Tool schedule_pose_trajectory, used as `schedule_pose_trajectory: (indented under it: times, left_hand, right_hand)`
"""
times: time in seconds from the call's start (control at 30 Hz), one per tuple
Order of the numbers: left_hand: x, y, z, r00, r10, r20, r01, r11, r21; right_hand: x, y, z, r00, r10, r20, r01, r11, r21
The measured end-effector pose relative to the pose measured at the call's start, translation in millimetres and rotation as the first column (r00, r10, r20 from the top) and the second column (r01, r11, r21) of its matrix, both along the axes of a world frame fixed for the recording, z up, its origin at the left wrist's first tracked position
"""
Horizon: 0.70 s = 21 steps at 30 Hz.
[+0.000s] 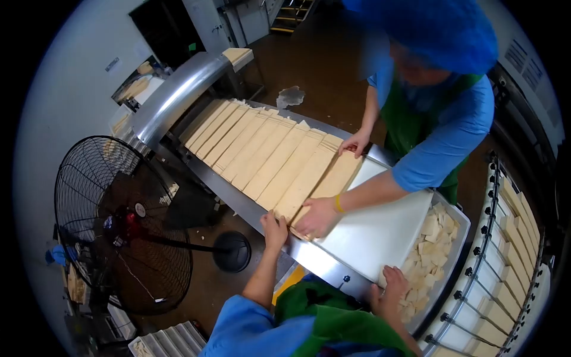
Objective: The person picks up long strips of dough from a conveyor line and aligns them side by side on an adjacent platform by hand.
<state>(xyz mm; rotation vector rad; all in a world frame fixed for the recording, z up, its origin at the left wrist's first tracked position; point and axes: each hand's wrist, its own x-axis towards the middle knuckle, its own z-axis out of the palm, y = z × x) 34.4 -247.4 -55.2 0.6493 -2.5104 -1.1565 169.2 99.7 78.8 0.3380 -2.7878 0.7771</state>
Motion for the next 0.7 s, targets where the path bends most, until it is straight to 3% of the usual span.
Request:
schedule_pose_trajectory:
  times: [0.13, 0.33, 0.37, 0.53, 0.6, 0.7]
  left_hand:
    - [-13.2, 0.5, -11.8, 0.985, -0.106, 0.137, 0.1, 0.994, 0.047]
    - [-32.2, 29.1, 14.2, 0.96, -0.113, 0.257, 0.128, 0.991, -0.041]
    - [-34.2, 32.3, 14.5, 0.973, -0.12, 0.2, 0.139, 0.987, -0.082]
    - [-43.3, 22.6, 22.1, 0.945, -0.236, 0.227, 0.256, 0.965, -0.062]
    - [-42.3, 25.4, 32.1, 0.937, -0.253, 0.242, 0.289, 0.949, -0.126]
    - [-47.1, 27.5, 36.4, 0.9, -0.277, 0.336, 0.365, 0.901, -0.235]
  right_hand:
    - [-48.2, -36.0, 7.6, 0.993, 0.116, -0.026, -0.116, 0.993, -0.018]
    - [-130.4, -87.5, -2.3, 0.99, 0.118, -0.075, -0.12, 0.992, -0.03]
    - [-145.9, -94.9, -11.5, 0.987, 0.138, -0.079, -0.142, 0.988, -0.054]
    - [-231.9, -130.4, -78.0, 0.994, -0.005, 0.107, -0.015, 0.983, 0.184]
    - [-272.5, -145.9, -90.6, 0.966, -0.11, 0.233, 0.055, 0.972, 0.228]
    - [-327.1, -163.5, -111.2, 0.943, -0.209, 0.258, 0.144, 0.958, 0.249]
